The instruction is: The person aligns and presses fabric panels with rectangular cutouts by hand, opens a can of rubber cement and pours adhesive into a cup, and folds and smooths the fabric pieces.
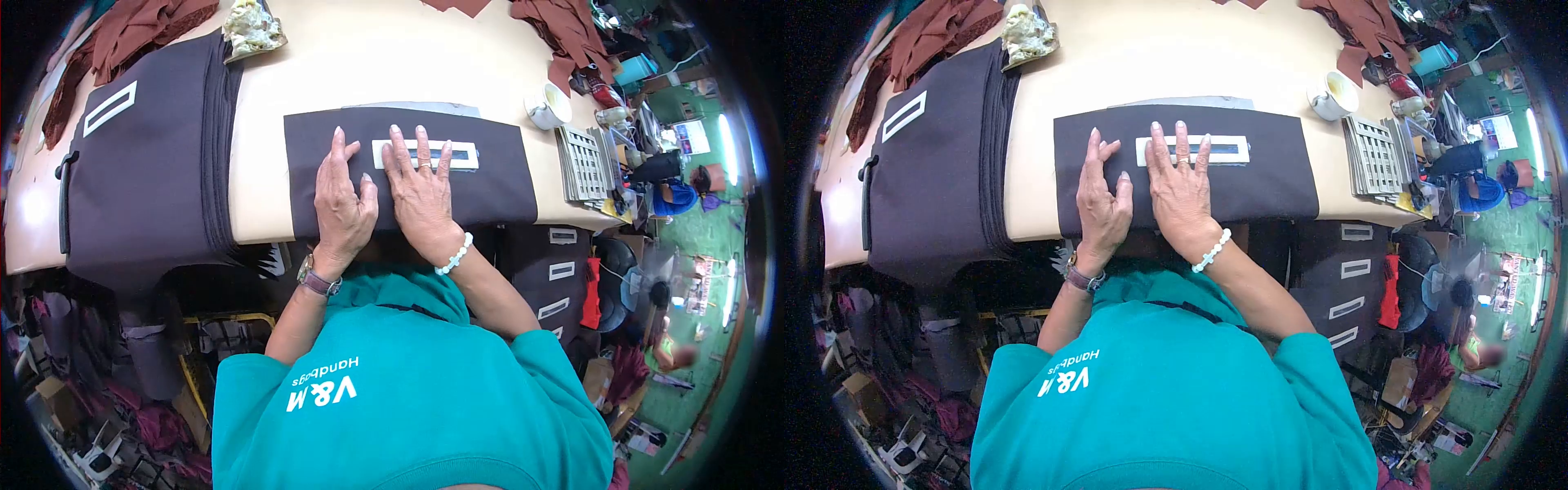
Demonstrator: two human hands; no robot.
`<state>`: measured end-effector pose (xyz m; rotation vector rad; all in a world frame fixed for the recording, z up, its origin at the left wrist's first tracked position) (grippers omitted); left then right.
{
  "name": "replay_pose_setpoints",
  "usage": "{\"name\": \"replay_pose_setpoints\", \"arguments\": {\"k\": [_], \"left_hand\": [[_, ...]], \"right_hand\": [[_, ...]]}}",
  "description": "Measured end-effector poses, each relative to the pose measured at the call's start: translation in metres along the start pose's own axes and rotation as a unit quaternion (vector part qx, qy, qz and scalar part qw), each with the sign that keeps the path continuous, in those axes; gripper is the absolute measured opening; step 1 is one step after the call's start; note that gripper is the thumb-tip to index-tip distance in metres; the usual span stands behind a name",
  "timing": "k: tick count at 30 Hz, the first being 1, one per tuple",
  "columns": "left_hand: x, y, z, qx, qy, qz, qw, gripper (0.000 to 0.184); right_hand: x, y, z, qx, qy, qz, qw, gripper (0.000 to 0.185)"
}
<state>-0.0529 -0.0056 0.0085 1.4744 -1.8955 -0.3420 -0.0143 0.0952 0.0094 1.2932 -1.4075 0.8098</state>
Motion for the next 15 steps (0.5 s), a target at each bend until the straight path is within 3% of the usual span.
{"name": "replay_pose_setpoints", "arguments": {"k": [7,10,11,14,15], "left_hand": [[-0.003,-0.001,-0.001,-0.009,0.027,0.003,1.000,0.070],[-0.004,-0.001,0.000,-0.004,0.036,0.008,0.999,0.071],[-0.005,-0.001,-0.001,-0.004,0.037,0.009,0.999,0.071],[-0.004,0.000,-0.001,-0.006,0.048,0.013,0.999,0.071],[-0.005,-0.001,-0.001,-0.007,0.053,0.016,0.998,0.072]], "right_hand": [[-0.001,0.004,0.007,0.015,-0.020,0.016,1.000,0.056],[-0.001,-0.002,0.000,0.031,0.022,0.015,0.999,0.056],[0.000,-0.005,-0.004,0.039,0.101,0.029,0.994,0.056],[-0.001,0.004,-0.028,0.048,0.263,0.247,0.931,0.058],[-0.001,0.009,-0.037,0.027,0.309,0.235,0.921,0.060]]}}
Point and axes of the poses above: each hand's wrist, its own y-axis towards the middle knuckle, its own x-axis out of the back of the hand, z = x × y, the point moved 6 cm from there along y, towards the middle knuckle, and after that the axes turned 12 degrees about -x, right-handed, at the moved point
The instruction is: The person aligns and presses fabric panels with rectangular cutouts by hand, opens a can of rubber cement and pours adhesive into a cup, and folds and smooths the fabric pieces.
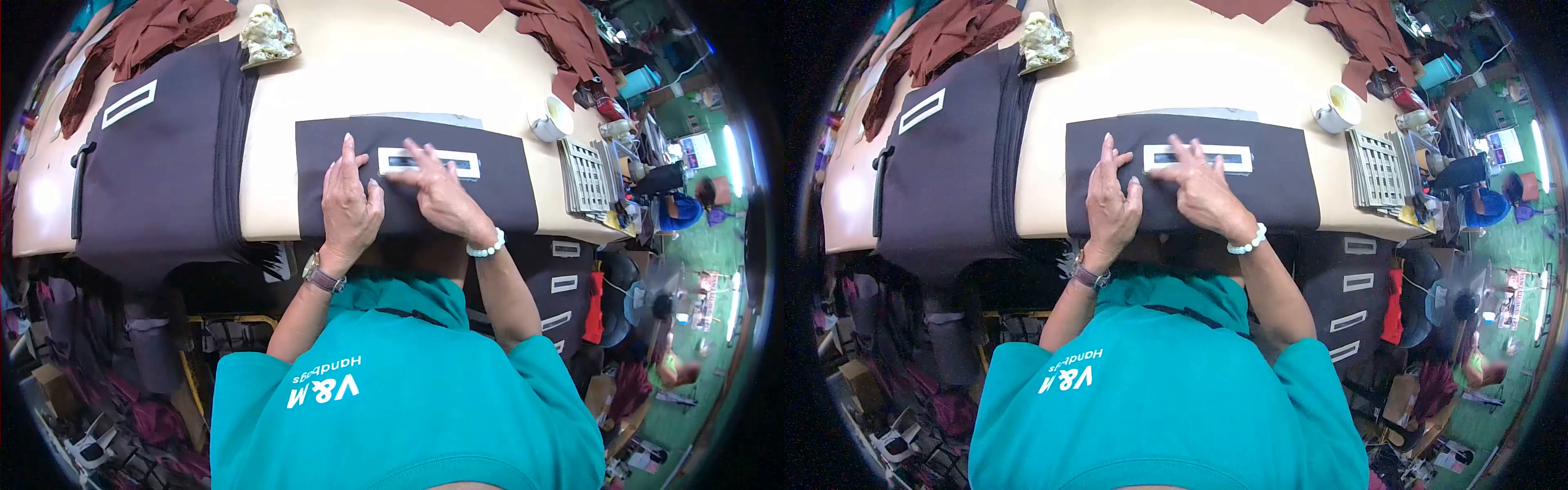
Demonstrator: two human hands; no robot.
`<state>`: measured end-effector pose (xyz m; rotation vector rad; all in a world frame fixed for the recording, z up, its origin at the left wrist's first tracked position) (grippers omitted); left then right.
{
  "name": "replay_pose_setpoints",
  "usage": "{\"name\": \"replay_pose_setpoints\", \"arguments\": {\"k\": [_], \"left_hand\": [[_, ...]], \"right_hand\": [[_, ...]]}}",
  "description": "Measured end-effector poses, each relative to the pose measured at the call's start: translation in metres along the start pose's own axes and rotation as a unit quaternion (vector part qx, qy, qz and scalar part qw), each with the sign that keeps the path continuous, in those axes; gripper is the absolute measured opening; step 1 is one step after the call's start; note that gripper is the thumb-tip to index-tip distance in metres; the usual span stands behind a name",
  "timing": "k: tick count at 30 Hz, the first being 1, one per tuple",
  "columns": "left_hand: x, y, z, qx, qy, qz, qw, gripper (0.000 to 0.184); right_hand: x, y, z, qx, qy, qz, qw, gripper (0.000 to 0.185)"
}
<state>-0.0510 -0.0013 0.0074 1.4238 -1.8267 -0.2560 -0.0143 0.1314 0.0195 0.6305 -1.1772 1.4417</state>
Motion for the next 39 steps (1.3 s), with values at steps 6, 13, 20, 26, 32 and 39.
{"name": "replay_pose_setpoints", "arguments": {"k": [6,13,20,26,32,39], "left_hand": [[-0.001,0.001,-0.004,-0.012,0.037,0.000,0.999,0.072],[-0.002,0.003,-0.005,-0.029,0.058,0.000,0.998,0.072],[-0.003,0.003,-0.007,-0.035,0.058,0.002,0.998,0.070],[-0.002,0.003,-0.005,-0.030,0.059,0.002,0.998,0.069],[-0.003,0.003,-0.006,-0.024,0.058,0.008,0.998,0.069],[-0.003,0.003,-0.007,-0.036,0.068,0.008,0.997,0.071]], "right_hand": [[-0.010,0.013,0.013,-0.049,-0.277,-0.224,0.933,0.053],[-0.015,0.008,0.029,-0.061,-0.421,-0.195,0.884,0.045],[-0.019,0.021,0.035,-0.022,-0.350,-0.229,0.908,0.048],[-0.015,0.003,0.019,0.023,-0.260,-0.230,0.938,0.051],[-0.011,0.017,0.023,-0.002,-0.287,-0.226,0.931,0.051],[-0.015,-0.014,0.011,0.047,-0.138,-0.166,0.975,0.047]]}}
Point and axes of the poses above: each hand's wrist, its own y-axis towards the middle knuckle, its own x-axis out of the back of the hand, z = x × y, the point moved 6 cm from there along y, towards the middle knuckle, and after that the axes turned 12 degrees about -x, right-handed, at the moved point
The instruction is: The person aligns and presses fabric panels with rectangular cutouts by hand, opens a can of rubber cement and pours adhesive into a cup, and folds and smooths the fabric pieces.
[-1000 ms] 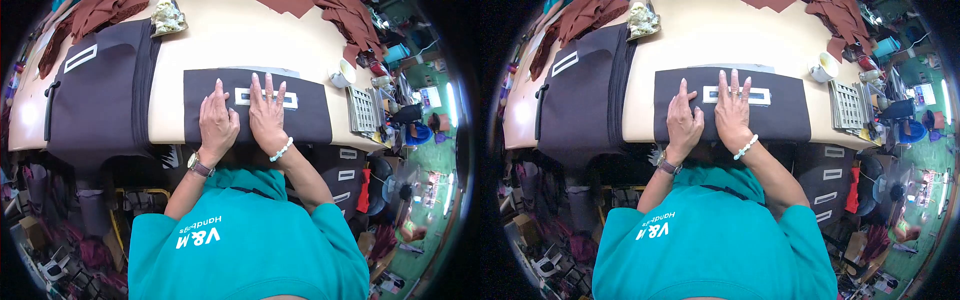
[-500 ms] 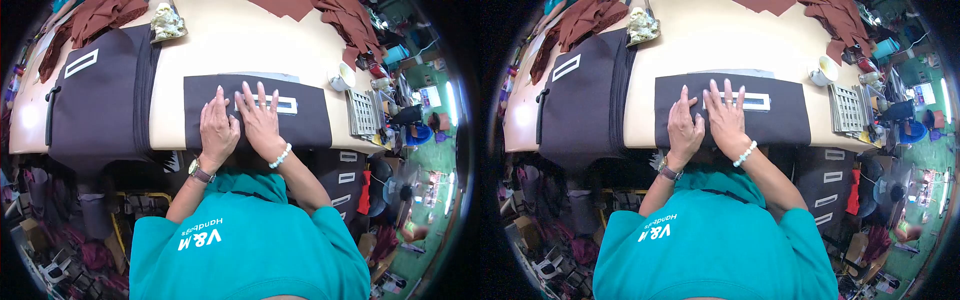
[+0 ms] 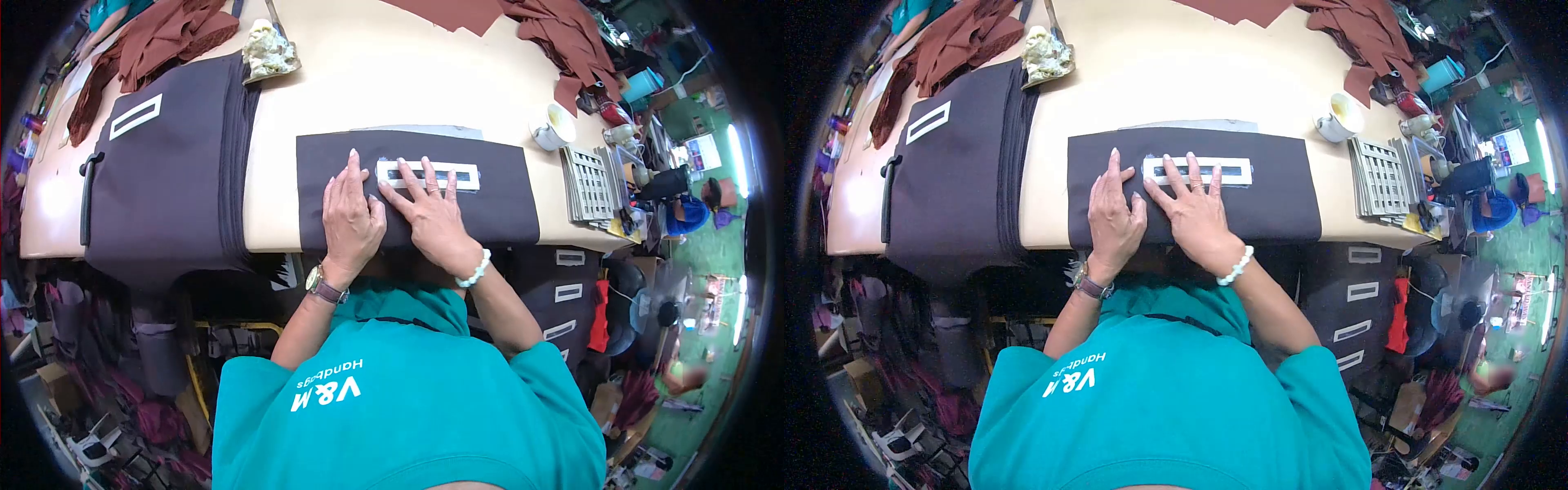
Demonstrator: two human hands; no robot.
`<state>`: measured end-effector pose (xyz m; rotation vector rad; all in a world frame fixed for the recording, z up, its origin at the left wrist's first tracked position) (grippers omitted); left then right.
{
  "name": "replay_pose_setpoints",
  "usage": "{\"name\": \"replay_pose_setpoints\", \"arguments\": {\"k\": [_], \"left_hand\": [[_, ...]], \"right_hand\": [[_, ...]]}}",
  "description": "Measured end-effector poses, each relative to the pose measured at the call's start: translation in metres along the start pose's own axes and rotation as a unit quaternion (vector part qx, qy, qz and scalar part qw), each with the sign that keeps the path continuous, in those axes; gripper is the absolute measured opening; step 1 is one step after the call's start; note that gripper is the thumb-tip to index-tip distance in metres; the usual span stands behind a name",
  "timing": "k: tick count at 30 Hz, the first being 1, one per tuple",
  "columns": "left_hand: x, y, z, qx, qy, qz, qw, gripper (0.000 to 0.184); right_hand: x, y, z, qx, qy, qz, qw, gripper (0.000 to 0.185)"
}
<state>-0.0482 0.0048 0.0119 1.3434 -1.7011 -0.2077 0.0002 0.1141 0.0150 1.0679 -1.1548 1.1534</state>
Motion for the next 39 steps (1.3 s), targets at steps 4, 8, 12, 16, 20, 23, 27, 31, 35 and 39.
{"name": "replay_pose_setpoints", "arguments": {"k": [4,8,12,16,20,23,27,31,35,39], "left_hand": [[0.001,0.002,-0.001,0.003,0.008,0.008,1.000,0.070],[0.010,0.002,0.000,0.042,-0.024,0.004,0.999,0.063],[0.052,0.000,-0.002,0.064,0.059,-0.049,0.995,0.059],[0.076,-0.038,0.019,0.106,0.259,0.075,0.957,0.058],[0.069,-0.045,0.019,0.137,0.138,0.065,0.979,0.027],[0.067,-0.022,0.020,0.233,0.054,0.065,0.969,0.011],[0.060,0.036,0.042,0.149,-0.179,-0.010,0.973,0.010],[0.069,0.086,0.051,0.203,-0.377,-0.064,0.901,0.023],[0.072,0.086,0.085,0.199,-0.452,-0.045,0.868,0.044],[0.076,0.144,0.088,0.209,-0.462,-0.057,0.860,0.045]], "right_hand": [[0.019,-0.004,-0.053,-0.100,0.195,0.068,0.973,0.045],[0.036,-0.039,-0.152,-0.276,0.134,-0.141,0.941,0.038],[0.052,-0.090,-0.193,-0.424,-0.010,-0.187,0.886,0.060],[0.036,-0.112,-0.182,-0.459,0.103,-0.191,0.862,0.060],[0.029,-0.106,-0.178,-0.405,0.222,-0.216,0.860,0.047],[0.034,-0.094,-0.202,-0.341,0.394,-0.194,0.831,0.043],[0.091,-0.046,-0.217,-0.245,0.579,-0.167,0.759,0.052],[0.103,-0.033,-0.208,-0.166,0.599,-0.095,0.778,0.076],[0.063,-0.048,-0.204,-0.212,0.632,0.008,0.746,0.083],[0.125,-0.003,-0.220,-0.205,0.647,-0.063,0.731,0.075]]}}
Point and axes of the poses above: each hand's wrist, its own y-axis towards the middle knuckle, its own x-axis out of the back of the hand, z = x × y, the point moved 6 cm from there along y, towards the middle knuckle, and after that the axes turned 12 degrees about -x, right-handed, at the moved point
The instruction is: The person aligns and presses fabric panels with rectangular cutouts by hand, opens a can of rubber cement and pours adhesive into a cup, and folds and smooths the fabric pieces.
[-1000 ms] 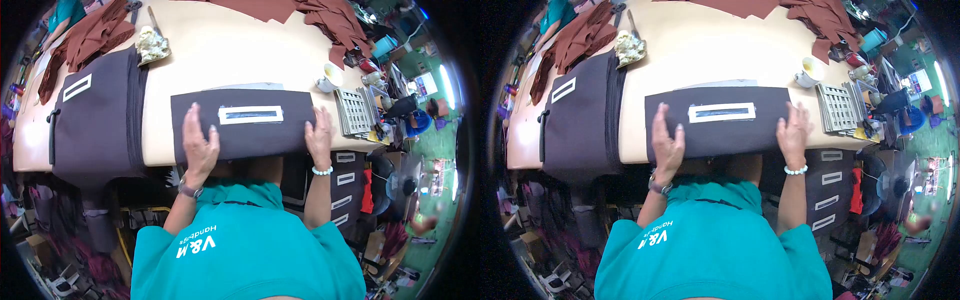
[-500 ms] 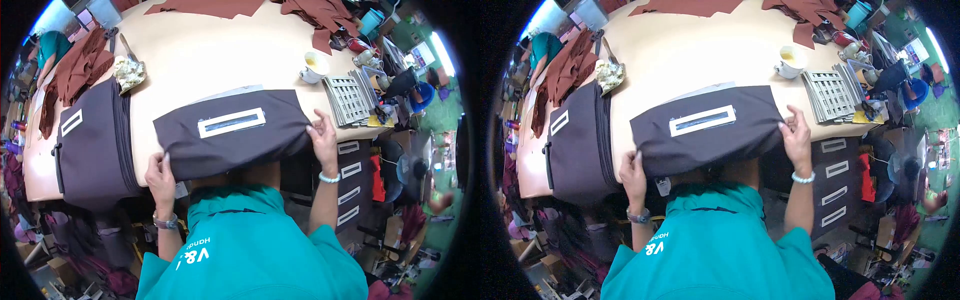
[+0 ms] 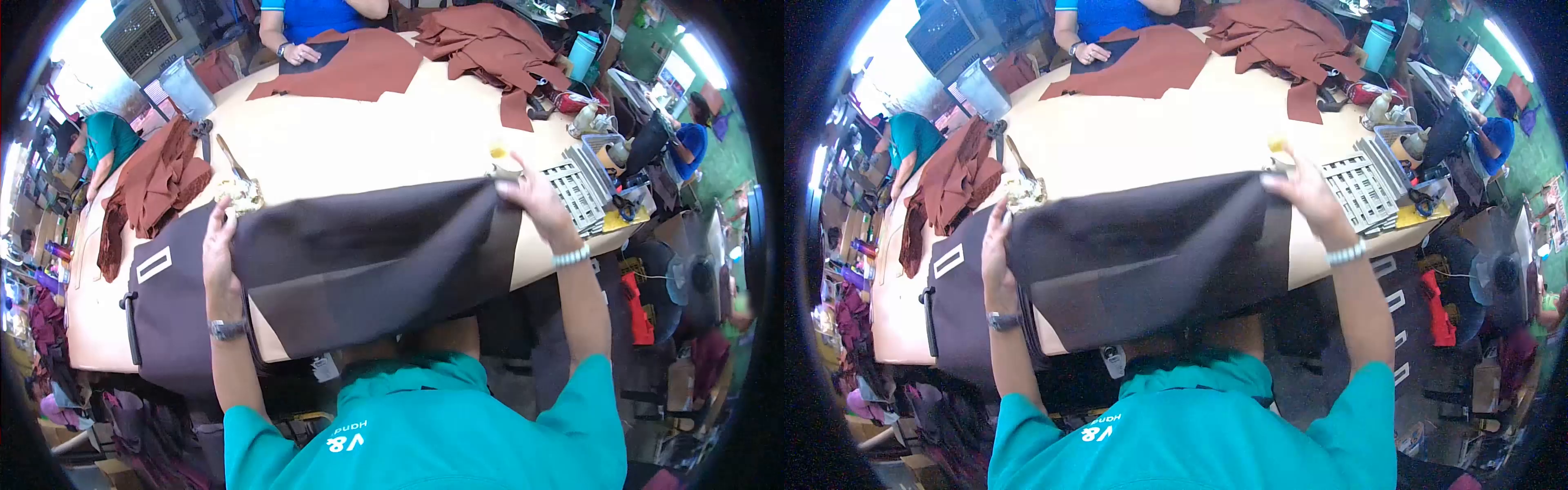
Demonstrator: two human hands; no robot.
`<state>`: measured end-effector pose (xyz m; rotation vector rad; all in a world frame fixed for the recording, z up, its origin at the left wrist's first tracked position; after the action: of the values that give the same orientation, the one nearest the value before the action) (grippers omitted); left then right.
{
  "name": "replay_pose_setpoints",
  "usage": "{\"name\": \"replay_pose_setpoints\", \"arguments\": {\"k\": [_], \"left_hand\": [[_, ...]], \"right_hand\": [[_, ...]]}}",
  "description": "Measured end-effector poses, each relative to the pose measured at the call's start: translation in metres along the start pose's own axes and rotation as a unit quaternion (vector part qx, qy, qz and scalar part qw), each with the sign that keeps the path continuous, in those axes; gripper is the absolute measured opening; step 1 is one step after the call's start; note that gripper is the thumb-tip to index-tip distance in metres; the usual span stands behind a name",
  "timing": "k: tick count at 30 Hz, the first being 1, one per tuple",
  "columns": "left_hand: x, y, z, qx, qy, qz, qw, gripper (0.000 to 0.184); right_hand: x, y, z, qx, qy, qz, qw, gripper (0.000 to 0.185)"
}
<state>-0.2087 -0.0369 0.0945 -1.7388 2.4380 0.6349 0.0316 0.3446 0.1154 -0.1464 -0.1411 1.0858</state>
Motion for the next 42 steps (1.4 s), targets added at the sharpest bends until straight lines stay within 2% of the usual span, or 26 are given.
{"name": "replay_pose_setpoints", "arguments": {"k": [1,3,5,6,7,9,11,12,13,15,17,18,20,21,22,23,25,29,31,32,35,36,37,39,41,42], "left_hand": [[-0.016,0.012,-0.011,0.030,-0.033,0.007,0.999,0.047],[-0.004,0.059,0.010,0.058,-0.024,0.027,0.998,0.046],[-0.011,0.100,0.021,0.106,0.015,0.012,0.994,0.047],[-0.014,0.120,0.022,0.129,0.035,0.003,0.991,0.048],[-0.020,0.142,0.014,0.090,0.040,0.020,0.995,0.048],[-0.025,0.185,-0.005,0.016,0.053,0.051,0.997,0.048],[-0.017,0.241,-0.037,-0.108,-0.005,0.156,0.982,0.045],[-0.035,0.225,-0.070,-0.148,-0.017,0.102,0.984,0.042],[-0.057,0.202,-0.115,-0.186,-0.029,0.046,0.981,0.038],[-0.053,0.194,-0.144,-0.174,-0.094,0.079,0.977,0.035],[-0.053,0.155,-0.162,-0.233,-0.074,0.081,0.966,0.035],[-0.051,0.136,-0.164,-0.279,-0.004,0.064,0.958,0.036],[-0.050,0.096,-0.146,-0.264,0.053,0.067,0.961,0.038],[-0.047,0.076,-0.137,-0.258,0.082,0.067,0.960,0.039],[-0.038,0.058,-0.126,-0.241,0.113,0.039,0.963,0.043],[-0.031,0.043,-0.108,-0.205,0.094,0.063,0.972,0.048],[-0.026,0.007,-0.081,-0.183,0.158,0.065,0.968,0.051],[-0.010,-0.041,-0.013,-0.074,0.166,0.085,0.980,0.053],[0.000,-0.064,0.018,-0.032,0.157,0.115,0.980,0.053],[-0.006,-0.079,0.021,0.033,0.151,0.115,0.981,0.054],[0.006,-0.116,0.041,0.078,0.187,0.139,0.969,0.056],[0.004,-0.124,0.043,0.110,0.158,0.145,0.971,0.056],[0.001,-0.130,0.046,0.143,0.128,0.151,0.970,0.056],[-0.002,-0.123,0.050,0.122,0.162,0.144,0.969,0.052],[-0.008,-0.104,0.054,0.129,0.173,0.123,0.969,0.050],[-0.012,-0.092,0.053,0.081,0.240,0.141,0.957,0.047]], "right_hand": [[0.006,0.019,0.016,0.010,-0.049,-0.056,0.997,0.073],[0.009,0.075,0.030,-0.017,-0.079,-0.037,0.996,0.073],[0.024,0.157,0.010,-0.031,-0.041,-0.034,0.998,0.058],[0.029,0.192,0.013,-0.049,-0.103,-0.037,0.993,0.047],[0.032,0.220,0.025,-0.066,-0.164,-0.041,0.983,0.037],[0.030,0.242,0.084,0.043,-0.293,-0.096,0.950,0.031],[0.002,0.189,0.160,0.184,-0.120,-0.089,0.972,0.019],[0.023,0.230,0.181,0.234,-0.137,-0.063,0.961,0.016],[0.027,0.230,0.201,0.213,-0.013,0.069,0.974,0.034],[0.028,0.181,0.238,0.285,-0.019,-0.097,0.953,0.072],[0.022,0.138,0.248,0.339,0.000,-0.115,0.934,0.070],[0.019,0.124,0.240,0.347,-0.045,-0.130,0.928,0.071],[0.018,0.096,0.221,0.364,-0.136,-0.153,0.908,0.074],[0.015,0.083,0.203,0.368,-0.121,-0.144,0.911,0.073],[0.010,0.070,0.181,0.372,-0.105,-0.134,0.913,0.073],[0.005,0.057,0.158,0.376,-0.087,-0.124,0.914,0.073],[-0.003,0.036,0.108,0.308,-0.202,-0.144,0.919,0.062],[-0.003,0.015,0.005,0.288,-0.219,-0.140,0.922,0.071],[-0.003,-0.004,-0.033,0.212,-0.217,-0.154,0.940,0.070],[0.002,-0.012,-0.051,0.176,-0.255,-0.173,0.935,0.070],[0.006,-0.041,-0.083,0.129,-0.259,-0.165,0.943,0.069],[0.010,-0.047,-0.093,0.034,-0.255,-0.153,0.954,0.069],[0.011,-0.051,-0.094,0.020,-0.297,-0.162,0.941,0.070],[0.004,-0.045,-0.083,-0.024,-0.345,-0.179,0.921,0.072],[-0.004,-0.028,-0.074,0.072,-0.433,-0.223,0.870,0.073],[-0.010,-0.018,-0.069,0.122,-0.473,-0.245,0.838,0.074]]}}
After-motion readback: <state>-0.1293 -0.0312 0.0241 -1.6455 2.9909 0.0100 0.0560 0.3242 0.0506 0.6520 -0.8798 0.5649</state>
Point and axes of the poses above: each hand's wrist, its own y-axis towards the middle knuckle, its own x-axis out of the back of the hand, z = x × y, the point moved 6 cm from there along y, towards the middle knuckle, and after that the axes turned 12 degrees about -x, right-handed, at the moved point
